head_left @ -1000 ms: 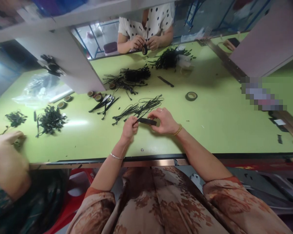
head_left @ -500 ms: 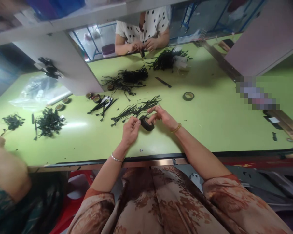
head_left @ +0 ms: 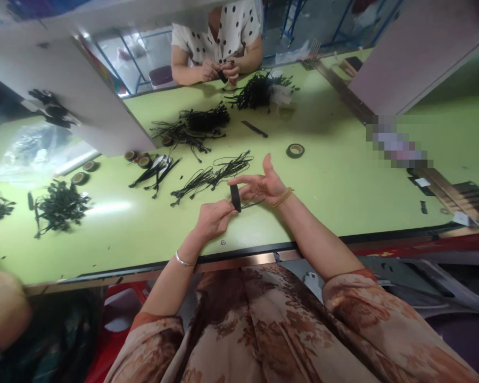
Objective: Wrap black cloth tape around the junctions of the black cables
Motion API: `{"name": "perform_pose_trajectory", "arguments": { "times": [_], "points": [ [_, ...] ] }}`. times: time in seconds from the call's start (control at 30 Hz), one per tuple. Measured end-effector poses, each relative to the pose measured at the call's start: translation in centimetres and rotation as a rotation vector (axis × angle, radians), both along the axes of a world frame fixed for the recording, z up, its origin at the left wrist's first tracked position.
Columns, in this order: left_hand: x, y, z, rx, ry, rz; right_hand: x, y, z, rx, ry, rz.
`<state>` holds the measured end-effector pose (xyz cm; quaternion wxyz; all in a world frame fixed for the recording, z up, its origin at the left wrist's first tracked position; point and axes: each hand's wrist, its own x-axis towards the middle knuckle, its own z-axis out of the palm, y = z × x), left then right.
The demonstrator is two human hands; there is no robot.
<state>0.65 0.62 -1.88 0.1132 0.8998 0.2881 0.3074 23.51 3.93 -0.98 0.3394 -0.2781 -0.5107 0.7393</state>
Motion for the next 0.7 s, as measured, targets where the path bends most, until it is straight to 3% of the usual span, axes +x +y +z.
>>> {"name": "perform_pose_trajectory", "arguments": {
  "times": [0.13, 0.27, 0.37, 0.7],
  "points": [
    [0.1, 0.0, -0.6, 0.104, 0.148, 0.012, -1.1, -0.4, -0.1, 0.009, -0.047, -0.086],
    [-0.2, 0.3, -1.0, 0.110, 0.212, 0.125, -2.0, -0.8, 0.2, 0.099, -0.086, -0.256],
    [-0.3, 0.4, -1.0, 0.045, 0.212, 0.202, -2.1, -0.9, 0.6, 0.152, 0.021, -0.346],
    [0.4, 0.2, -0.2, -0.190, 0.345, 0.413, -2.0, -1.0, 0.8, 0.402, 0.084, -0.357]
  ]
}}
